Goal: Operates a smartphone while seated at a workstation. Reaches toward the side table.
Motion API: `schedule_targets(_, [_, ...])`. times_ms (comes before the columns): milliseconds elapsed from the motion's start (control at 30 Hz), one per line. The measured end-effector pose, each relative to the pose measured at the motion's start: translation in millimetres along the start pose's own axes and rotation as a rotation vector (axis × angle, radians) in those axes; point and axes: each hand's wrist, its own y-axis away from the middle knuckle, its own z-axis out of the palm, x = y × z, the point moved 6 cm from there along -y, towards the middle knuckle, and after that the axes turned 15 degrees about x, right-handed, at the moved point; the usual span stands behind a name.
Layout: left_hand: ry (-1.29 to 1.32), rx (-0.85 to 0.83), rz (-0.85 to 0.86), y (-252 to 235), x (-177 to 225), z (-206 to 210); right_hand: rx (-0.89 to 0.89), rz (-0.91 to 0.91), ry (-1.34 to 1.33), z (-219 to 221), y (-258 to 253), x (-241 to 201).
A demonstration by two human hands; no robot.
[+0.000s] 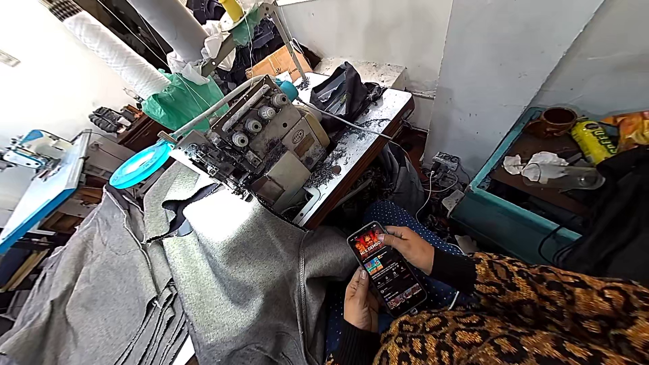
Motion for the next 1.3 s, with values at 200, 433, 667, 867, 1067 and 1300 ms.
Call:
schedule_targets(200, [-0.001, 0.0, 0.001, 0, 0, 0, 0.008, 0.0, -0.001, -1, 1, 0])
schedule_targets(433, [-0.016, 0.011, 0.003, 2, 1, 1, 0.031, -0.123, 0.081, -4, -1, 3])
schedule_targets(667, [-0.017, 0.017, 0.002, 1, 0, 1, 0.039, -0.135, 0.073, -6, -1, 6])
schedule_targets(867, [-0.01, 0.015, 0.002, 2, 0, 0, 0.114, -0.103, 0.068, -19, 5, 24])
schedule_targets(1067, [-0.003, 0.009, 0.001, 1, -1, 0, 0.099, 0.137, -0.114, -26, 3, 53])
schedule_targets(1300, [-0.018, 0.011, 0.005, 0, -1, 0, 0.075, 0.075, -0.028, -25, 1, 51])
